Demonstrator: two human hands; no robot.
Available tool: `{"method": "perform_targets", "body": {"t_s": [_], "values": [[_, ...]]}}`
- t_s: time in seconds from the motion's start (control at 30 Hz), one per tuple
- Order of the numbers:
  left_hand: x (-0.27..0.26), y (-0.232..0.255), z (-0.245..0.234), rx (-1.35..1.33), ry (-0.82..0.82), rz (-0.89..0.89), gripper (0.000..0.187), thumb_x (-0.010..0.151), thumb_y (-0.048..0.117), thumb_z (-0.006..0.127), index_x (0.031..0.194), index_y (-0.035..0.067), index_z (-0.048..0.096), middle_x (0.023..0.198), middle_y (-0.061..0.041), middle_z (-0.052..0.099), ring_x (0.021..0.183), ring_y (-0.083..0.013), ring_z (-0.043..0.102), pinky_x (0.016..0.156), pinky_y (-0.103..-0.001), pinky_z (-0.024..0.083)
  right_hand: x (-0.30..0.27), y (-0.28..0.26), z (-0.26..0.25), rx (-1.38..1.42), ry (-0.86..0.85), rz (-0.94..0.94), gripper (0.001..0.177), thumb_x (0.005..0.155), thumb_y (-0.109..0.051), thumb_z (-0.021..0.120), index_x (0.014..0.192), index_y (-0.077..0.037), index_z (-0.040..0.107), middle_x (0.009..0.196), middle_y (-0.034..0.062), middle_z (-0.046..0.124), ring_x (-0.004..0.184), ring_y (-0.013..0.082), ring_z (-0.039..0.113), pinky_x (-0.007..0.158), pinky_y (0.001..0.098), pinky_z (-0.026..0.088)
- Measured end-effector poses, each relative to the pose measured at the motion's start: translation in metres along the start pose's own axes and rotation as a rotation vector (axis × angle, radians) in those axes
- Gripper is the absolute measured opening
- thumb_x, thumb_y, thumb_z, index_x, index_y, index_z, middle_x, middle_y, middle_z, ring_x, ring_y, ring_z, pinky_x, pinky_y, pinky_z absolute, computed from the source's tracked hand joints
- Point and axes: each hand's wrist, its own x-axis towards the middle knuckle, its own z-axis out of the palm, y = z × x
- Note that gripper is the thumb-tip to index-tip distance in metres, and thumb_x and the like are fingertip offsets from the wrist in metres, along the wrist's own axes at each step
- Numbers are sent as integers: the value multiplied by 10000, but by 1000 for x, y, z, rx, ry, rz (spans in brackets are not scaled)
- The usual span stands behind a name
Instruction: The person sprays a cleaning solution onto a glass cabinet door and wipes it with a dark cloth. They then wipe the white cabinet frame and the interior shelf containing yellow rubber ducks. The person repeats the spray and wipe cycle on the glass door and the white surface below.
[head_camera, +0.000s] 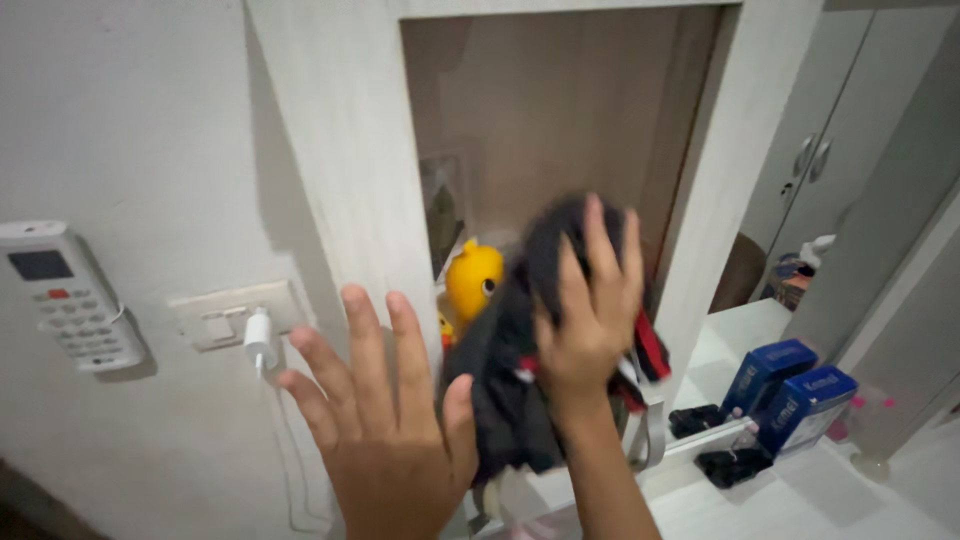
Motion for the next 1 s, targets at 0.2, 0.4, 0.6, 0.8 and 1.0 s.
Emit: {"method": "perform_targets", "body": {"t_s": [0.2, 0.4, 0.6, 0.8, 1.0], "values": [[-25, 5, 31, 6, -32, 3, 713, 1090, 423, 571, 1692, 46, 511, 1811, -254, 349, 1700, -566, 135, 1300, -803, 181, -119, 51, -29, -36, -120, -56, 354, 934, -38, 780, 1288, -20, 781, 1489, 167, 713, 1418, 473, 632, 1221, 537, 503], [-27, 44, 50, 38, 19, -6, 691, 1089, 474, 547, 1660, 86, 570, 1782, -216, 420, 1687, -542, 179, 1301, -778, 189, -74, 84, -73, -98, -24, -54, 311, 943, 20, 773, 1252, -13, 775, 1444, 150, 750, 1253, 380, 690, 1125, 501, 511], [2, 88, 74, 94, 65, 74, 657, 1177, 468, 515, 1700, 81, 610, 1794, -196, 470, 1676, -554, 241, 1327, -730, 185, 63, 102, -42, -170, 45, -122, 418, 1102, -109, 825, 1503, -35, 737, 1710, 176, 598, 1585, 463, 522, 1330, 550, 407], [-11, 98, 103, 42, 63, 40, 697, 1144, 502, 495, 1673, 63, 608, 1781, -229, 447, 1649, -613, 225, 1308, -784, 154, -1, 91, -44, -172, -76, 33, 484, 989, -191, 820, 1446, -48, 747, 1712, 231, 535, 1617, 575, 438, 1334, 648, 386], [-93, 91, 139, 114, -125, 4, 725, 1071, 508, 490, 1610, 39, 613, 1752, -279, 402, 1636, -622, 116, 1221, -855, 123, -130, 102, -58, -268, -208, 95, 493, 906, -264, 783, 1371, -104, 764, 1616, 238, 566, 1528, 631, 437, 1225, 719, 391]]}}
